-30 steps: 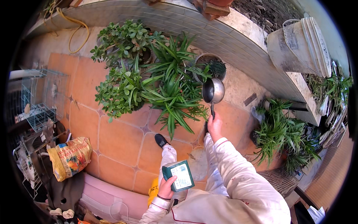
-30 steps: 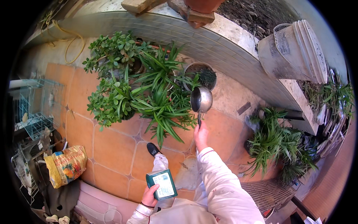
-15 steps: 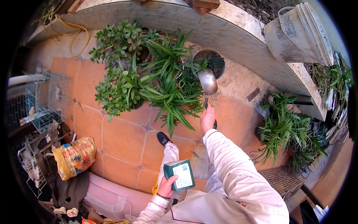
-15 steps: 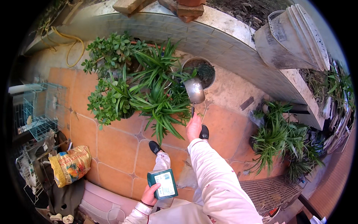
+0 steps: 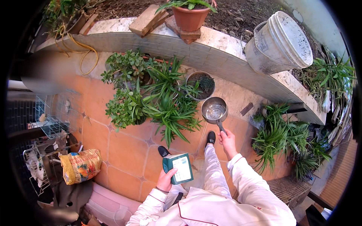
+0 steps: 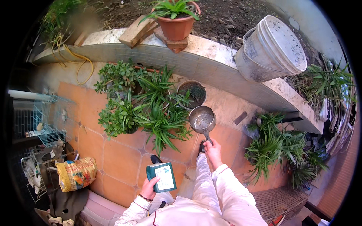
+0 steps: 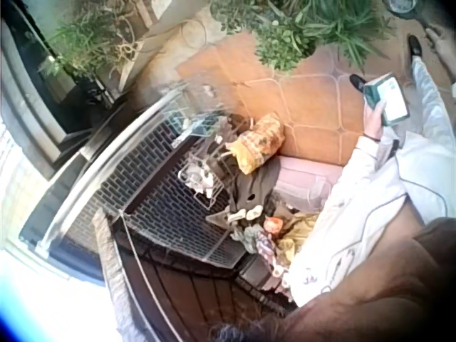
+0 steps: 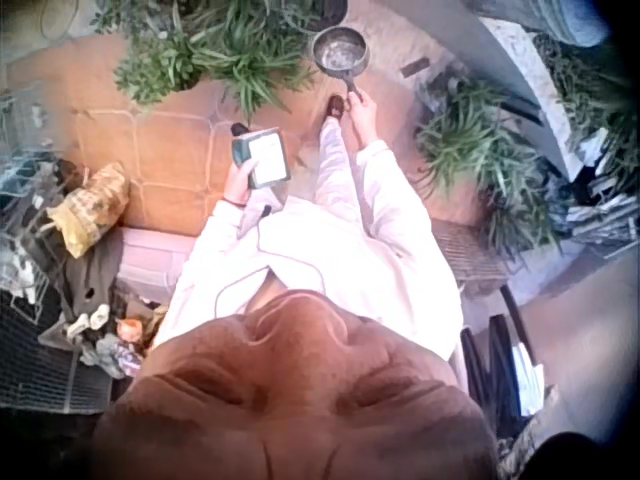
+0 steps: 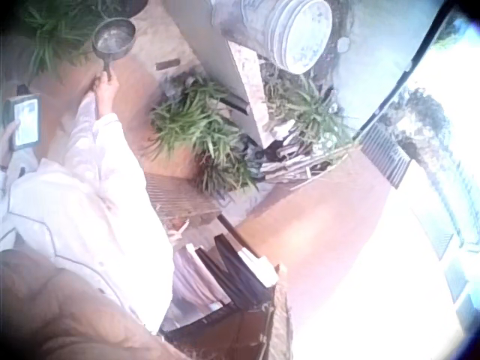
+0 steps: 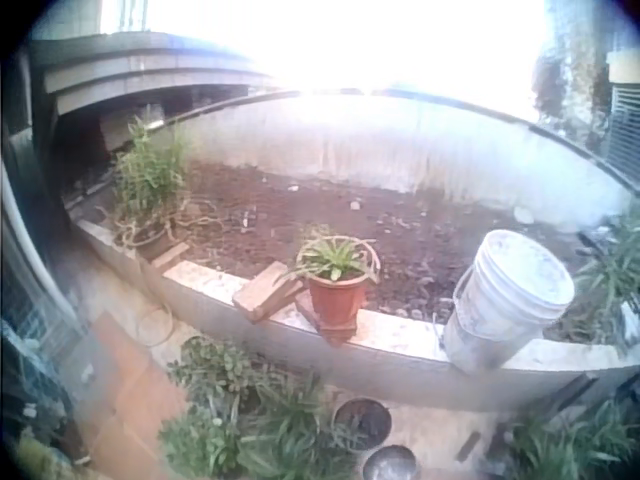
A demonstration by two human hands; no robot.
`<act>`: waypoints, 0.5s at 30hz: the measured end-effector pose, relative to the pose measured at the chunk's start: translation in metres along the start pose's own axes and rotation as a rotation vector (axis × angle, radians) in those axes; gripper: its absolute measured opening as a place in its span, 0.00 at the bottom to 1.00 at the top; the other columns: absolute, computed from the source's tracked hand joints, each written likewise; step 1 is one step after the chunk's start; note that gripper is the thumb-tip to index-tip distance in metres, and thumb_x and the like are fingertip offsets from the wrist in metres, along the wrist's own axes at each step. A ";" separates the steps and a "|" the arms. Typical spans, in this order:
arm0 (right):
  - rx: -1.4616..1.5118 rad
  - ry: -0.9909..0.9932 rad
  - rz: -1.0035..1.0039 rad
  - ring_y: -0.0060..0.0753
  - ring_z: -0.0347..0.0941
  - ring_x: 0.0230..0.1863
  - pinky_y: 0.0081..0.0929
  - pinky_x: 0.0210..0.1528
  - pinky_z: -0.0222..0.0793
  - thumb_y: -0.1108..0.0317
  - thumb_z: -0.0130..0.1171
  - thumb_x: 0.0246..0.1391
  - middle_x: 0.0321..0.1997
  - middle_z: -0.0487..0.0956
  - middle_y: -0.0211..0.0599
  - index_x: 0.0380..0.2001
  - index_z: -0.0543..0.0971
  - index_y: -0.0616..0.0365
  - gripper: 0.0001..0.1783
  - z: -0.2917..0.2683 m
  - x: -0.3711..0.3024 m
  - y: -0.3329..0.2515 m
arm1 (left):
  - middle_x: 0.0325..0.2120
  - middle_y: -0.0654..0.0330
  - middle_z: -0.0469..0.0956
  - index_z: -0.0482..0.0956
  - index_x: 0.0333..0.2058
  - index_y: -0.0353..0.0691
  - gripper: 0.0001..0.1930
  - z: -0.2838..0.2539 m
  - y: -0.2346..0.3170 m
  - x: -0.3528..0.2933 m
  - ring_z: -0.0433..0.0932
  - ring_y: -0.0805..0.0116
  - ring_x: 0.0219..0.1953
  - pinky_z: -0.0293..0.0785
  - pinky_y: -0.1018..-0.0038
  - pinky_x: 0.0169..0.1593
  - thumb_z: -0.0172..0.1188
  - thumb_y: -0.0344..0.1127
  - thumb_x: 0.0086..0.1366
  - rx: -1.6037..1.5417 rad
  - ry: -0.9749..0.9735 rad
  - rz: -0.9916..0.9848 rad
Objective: The person scoops water from a white bucket using a metal ladle and pours it onto the soil of a garden bed and several potted plants. They move around the patio area to water different plants, including those in terracotta pots and a larger planter.
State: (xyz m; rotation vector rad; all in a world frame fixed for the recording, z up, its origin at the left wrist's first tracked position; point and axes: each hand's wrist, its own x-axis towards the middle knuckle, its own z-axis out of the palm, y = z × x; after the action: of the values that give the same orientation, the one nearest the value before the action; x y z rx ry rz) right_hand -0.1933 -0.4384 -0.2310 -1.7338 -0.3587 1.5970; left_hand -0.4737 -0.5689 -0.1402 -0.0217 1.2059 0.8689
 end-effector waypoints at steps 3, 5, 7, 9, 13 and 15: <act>0.000 -0.031 -0.028 0.14 0.60 0.18 0.13 0.16 0.52 0.72 0.48 0.59 0.28 0.72 0.30 0.47 0.70 0.63 0.13 -0.034 -0.027 -0.038 | 0.44 0.56 0.75 0.69 0.50 0.32 0.20 0.036 0.016 -0.004 0.75 0.67 0.45 0.71 0.71 0.50 0.57 0.31 0.59 0.016 0.004 0.030; 0.020 -0.046 -0.099 0.12 0.60 0.18 0.12 0.16 0.53 0.73 0.48 0.59 0.28 0.73 0.29 0.46 0.70 0.63 0.13 -0.054 -0.051 -0.073 | 0.44 0.56 0.75 0.69 0.50 0.33 0.20 0.057 0.020 -0.005 0.75 0.67 0.45 0.72 0.72 0.50 0.57 0.31 0.59 0.038 -0.024 0.028; 0.016 -0.084 -0.189 0.12 0.60 0.18 0.12 0.16 0.53 0.73 0.49 0.58 0.28 0.73 0.29 0.46 0.70 0.63 0.13 -0.071 -0.074 -0.112 | 0.44 0.57 0.75 0.69 0.50 0.34 0.20 0.080 0.018 -0.009 0.75 0.67 0.45 0.72 0.72 0.49 0.58 0.32 0.59 0.029 -0.043 0.085; 0.016 -0.112 -0.272 0.11 0.60 0.18 0.11 0.17 0.54 0.73 0.49 0.58 0.28 0.74 0.28 0.47 0.70 0.62 0.14 -0.093 -0.094 -0.148 | 0.43 0.58 0.76 0.70 0.50 0.34 0.20 0.108 0.020 -0.010 0.75 0.68 0.45 0.72 0.72 0.49 0.58 0.32 0.59 0.058 -0.059 0.081; 0.062 -0.129 -0.457 0.10 0.59 0.18 0.08 0.16 0.53 0.73 0.49 0.58 0.29 0.74 0.28 0.49 0.70 0.61 0.15 -0.128 -0.122 -0.220 | 0.44 0.57 0.75 0.68 0.51 0.34 0.21 0.161 0.019 -0.012 0.76 0.67 0.45 0.73 0.71 0.49 0.58 0.34 0.59 0.109 -0.102 0.068; 0.082 -0.122 -0.580 0.10 0.58 0.17 0.08 0.15 0.52 0.72 0.49 0.59 0.29 0.74 0.29 0.51 0.69 0.62 0.17 -0.148 -0.127 -0.256 | 0.45 0.56 0.75 0.68 0.51 0.33 0.22 0.188 0.009 -0.011 0.76 0.65 0.45 0.73 0.70 0.50 0.58 0.35 0.59 0.121 -0.125 0.079</act>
State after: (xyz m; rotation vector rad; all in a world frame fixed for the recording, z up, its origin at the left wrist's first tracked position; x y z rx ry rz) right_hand -0.0079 -0.3928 0.0276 -1.3101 -0.7665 1.2679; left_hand -0.3292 -0.4846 -0.0526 0.1771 1.1457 0.8521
